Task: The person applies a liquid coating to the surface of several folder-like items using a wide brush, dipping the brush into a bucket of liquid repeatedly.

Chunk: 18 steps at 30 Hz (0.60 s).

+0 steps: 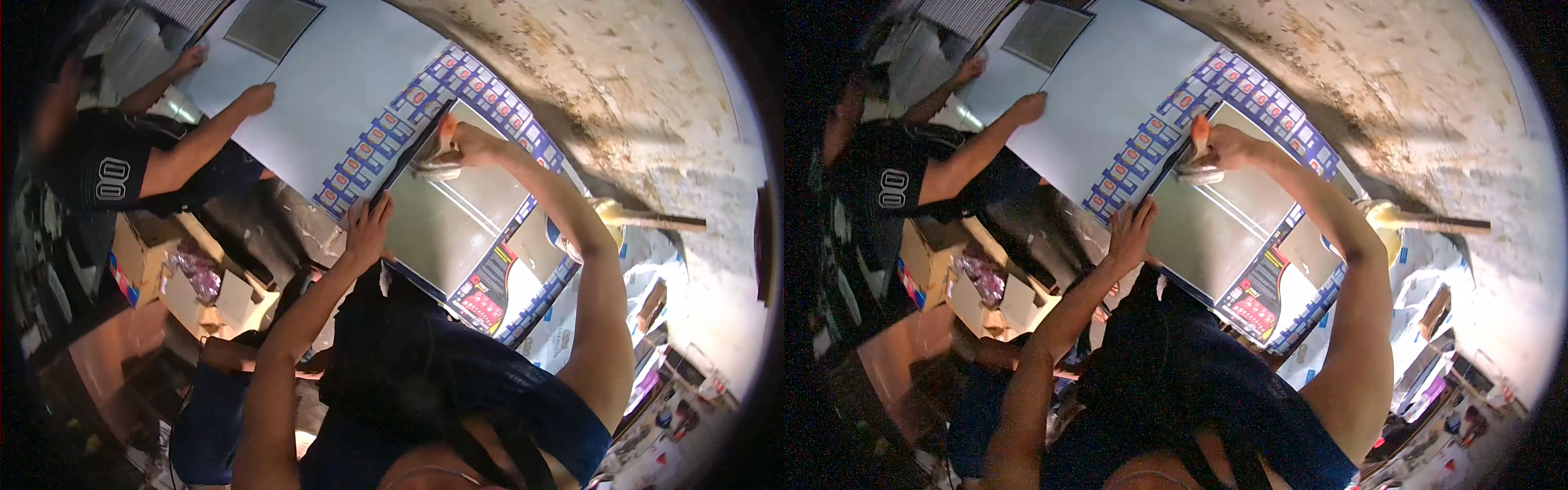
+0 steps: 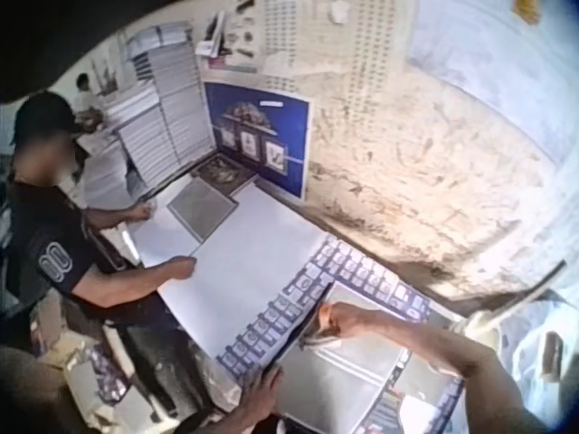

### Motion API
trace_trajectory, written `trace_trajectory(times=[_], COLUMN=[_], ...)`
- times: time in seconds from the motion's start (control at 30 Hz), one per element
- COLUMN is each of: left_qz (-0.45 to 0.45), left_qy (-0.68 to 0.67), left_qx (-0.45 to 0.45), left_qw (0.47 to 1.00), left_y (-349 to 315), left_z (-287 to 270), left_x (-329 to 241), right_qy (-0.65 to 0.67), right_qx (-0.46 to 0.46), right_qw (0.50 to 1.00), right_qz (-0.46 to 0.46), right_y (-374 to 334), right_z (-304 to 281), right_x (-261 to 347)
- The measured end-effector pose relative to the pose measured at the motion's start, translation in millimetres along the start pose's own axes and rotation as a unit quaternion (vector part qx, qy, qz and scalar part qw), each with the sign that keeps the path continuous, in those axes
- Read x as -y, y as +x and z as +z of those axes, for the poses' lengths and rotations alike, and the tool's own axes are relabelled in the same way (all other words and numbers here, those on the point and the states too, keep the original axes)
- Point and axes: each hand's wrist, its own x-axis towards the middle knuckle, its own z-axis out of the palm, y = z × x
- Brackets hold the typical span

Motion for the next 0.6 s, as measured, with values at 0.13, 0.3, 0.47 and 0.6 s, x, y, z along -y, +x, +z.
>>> trace_trajectory(times=[0.13, 0.3, 0.47, 0.6], left_qz=[0.014, 0.006, 0.01, -0.001], left_qy=[0.02, 0.004, 0.051, 0.029], left_qx=[-0.029, -0.018, -0.011, 0.026], left_qw=[0.999, 1.0, 0.999, 0.999], left_y=[3.0, 0.0, 1.0, 8.5], left_z=[-0.5, 2.5, 10.0, 3.6], left_x=[0.4, 2.2, -3.6, -7.7], right_qy=[-0.103, 0.15, -0.122, -0.183], right_qx=[-0.337, -0.255, -0.355, -0.195], right_qw=[0.933, 0.937, 0.917, 0.947], right_qz=[-0.078, -0.185, -0.135, -0.179], right_y=[51.0, 30.4, 38.0, -39.6], right_z=[6.7, 56.7, 76.9, 136.5], right_x=[-54.9, 0.0, -54.5, -45.9])
